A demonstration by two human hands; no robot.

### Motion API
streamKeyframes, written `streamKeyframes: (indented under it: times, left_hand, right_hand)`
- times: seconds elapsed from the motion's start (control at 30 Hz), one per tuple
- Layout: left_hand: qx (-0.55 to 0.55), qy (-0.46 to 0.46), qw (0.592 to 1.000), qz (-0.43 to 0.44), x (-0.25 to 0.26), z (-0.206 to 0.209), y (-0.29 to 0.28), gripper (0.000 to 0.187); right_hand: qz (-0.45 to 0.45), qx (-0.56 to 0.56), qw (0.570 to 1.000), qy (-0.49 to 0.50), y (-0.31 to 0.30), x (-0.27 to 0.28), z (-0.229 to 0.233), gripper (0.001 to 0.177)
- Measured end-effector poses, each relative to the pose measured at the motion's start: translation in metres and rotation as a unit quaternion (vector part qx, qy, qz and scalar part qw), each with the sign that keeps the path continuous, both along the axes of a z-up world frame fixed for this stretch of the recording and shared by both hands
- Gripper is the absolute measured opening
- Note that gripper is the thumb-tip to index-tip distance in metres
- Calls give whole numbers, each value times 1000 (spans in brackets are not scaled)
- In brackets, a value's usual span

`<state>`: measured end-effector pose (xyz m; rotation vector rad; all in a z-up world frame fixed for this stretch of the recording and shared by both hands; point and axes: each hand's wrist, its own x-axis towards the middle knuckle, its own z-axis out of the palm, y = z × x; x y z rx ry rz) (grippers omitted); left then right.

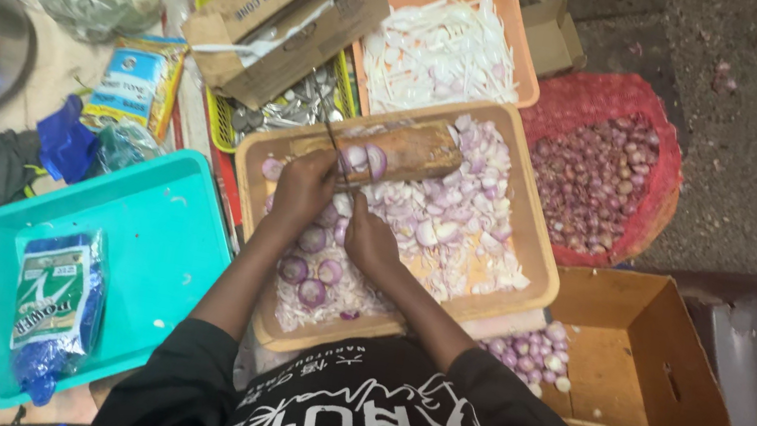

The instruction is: The person chops small onions on a wooden block using a knife, then gathers the pieces into a large tray.

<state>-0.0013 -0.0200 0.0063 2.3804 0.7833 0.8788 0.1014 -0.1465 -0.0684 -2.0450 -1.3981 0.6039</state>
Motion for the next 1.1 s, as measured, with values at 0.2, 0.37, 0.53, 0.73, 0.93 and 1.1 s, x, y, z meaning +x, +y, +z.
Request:
streamKeyframes:
  times: [0.2,0.37,0.53,0.73,0.93,1.1]
  left_hand:
    - [-13,-13,1000,2,1,3,-2,12]
    - [-7,3,1000,8,1,1,-2,8]
    - [-4,-14,1000,7,0,-3,-4,11]
    - [-12,-18,1000,-2,-4,-4,-3,12]
    - [-17,-14,1000,9,-2,-3,-1,12]
    - [-27,-18,999,6,-4,-3,2,9]
  right_hand:
    - [9,10,999,30,-9,-5,11,53]
    - [6,4,999,31,-15,-6,12,50]
    - [6,10,998,63,-20,-12,21,51]
    - [7,22,1000,19,2,-3,-5,55]
    - [11,20,999,34,-15,-10,8,51]
    - [-2,-40,999,19,2,-5,7,45]
